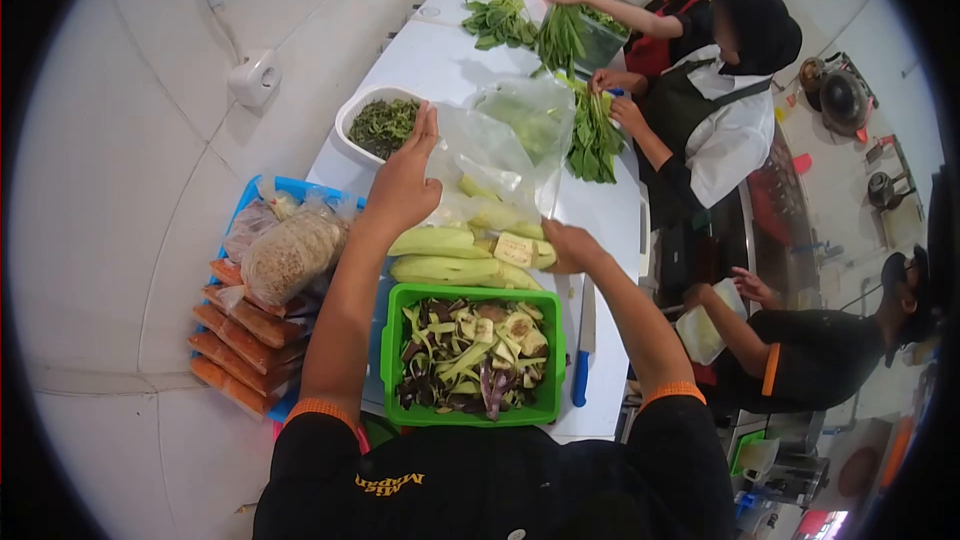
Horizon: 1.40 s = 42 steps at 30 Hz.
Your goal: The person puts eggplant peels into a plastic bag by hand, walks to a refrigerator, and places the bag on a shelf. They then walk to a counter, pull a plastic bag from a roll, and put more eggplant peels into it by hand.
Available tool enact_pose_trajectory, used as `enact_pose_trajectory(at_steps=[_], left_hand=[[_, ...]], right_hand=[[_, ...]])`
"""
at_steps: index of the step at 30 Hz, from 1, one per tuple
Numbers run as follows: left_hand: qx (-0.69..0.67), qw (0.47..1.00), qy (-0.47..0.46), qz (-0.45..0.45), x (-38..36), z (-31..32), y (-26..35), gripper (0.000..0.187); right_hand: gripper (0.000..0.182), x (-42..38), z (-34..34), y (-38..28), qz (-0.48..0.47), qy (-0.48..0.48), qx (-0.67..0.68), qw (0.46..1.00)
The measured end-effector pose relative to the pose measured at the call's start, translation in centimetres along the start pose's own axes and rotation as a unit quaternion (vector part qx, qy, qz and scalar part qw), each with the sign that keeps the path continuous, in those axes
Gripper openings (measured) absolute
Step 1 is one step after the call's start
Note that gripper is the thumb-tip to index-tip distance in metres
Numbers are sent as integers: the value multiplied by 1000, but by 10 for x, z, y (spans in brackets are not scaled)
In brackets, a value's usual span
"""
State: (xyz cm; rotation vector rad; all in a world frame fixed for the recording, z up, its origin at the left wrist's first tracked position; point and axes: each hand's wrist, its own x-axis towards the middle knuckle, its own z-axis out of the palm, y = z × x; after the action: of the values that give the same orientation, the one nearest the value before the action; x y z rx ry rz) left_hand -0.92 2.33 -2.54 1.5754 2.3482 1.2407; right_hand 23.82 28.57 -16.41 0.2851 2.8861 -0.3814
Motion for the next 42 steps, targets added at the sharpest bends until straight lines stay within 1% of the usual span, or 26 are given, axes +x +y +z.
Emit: enact_pose_trajectory(at_steps=[1,3,6,9,12,15,18,19,21,22,25,26,28,31,32,35,38,42], left_hand=[[0,1000,-3,-3,-1,0,-1,97],[-1,1000,0,1,-1,2,-8,97],[-2,1000,4,-1,-4,3,-12,97],[1,1000,10,4,-3,6,-14,97],[2,1000,20,17,-2,8,-18,97],[2,1000,20,20,-2,12,-17,97],[-3,1000,6,11,-4,13,-15,96],[-4,1000,2,7,-4,13,-14,96],[-5,1000,0,6,-5,13,-14,96],[-6,1000,3,9,-5,14,-15,96],[-15,1000,-7,2,-2,14,-6,96],[-18,1000,-12,-5,-2,13,-3,96],[-8,1000,-11,12,-3,16,-5,96],[-5,1000,-15,11,-5,15,-6,95],[-6,1000,-17,6,-4,15,-6,95],[-9,1000,-16,5,-2,17,-6,95],[7,999,1,32,-3,21,-7,95],[-11,1000,-3,22,-4,17,-5,95]], right_hand=[[104,-5,1,1,22,-11,-4,1000],[101,-17,-17,-12,23,-15,37,999],[94,-23,-23,-1,27,-50,91,994],[90,-35,-24,8,16,-49,237,970],[93,-44,-22,3,44,-83,274,957],[97,-47,-14,-9,71,-89,275,955],[100,-43,8,-3,3,-57,306,950],[101,-40,12,2,46,-89,364,926],[103,-29,4,7,131,-150,472,859],[99,-26,2,8,156,-158,452,864],[94,-2,-1,1,145,-260,424,855],[93,-4,3,4,137,-245,462,841],[92,-8,8,8,117,-215,534,810],[93,-19,13,7,67,-184,578,792],[83,-21,13,4,68,-156,588,791],[78,-26,13,2,66,-140,578,802],[73,-28,13,7,74,-168,627,757],[63,-34,13,19,82,-181,639,743]])
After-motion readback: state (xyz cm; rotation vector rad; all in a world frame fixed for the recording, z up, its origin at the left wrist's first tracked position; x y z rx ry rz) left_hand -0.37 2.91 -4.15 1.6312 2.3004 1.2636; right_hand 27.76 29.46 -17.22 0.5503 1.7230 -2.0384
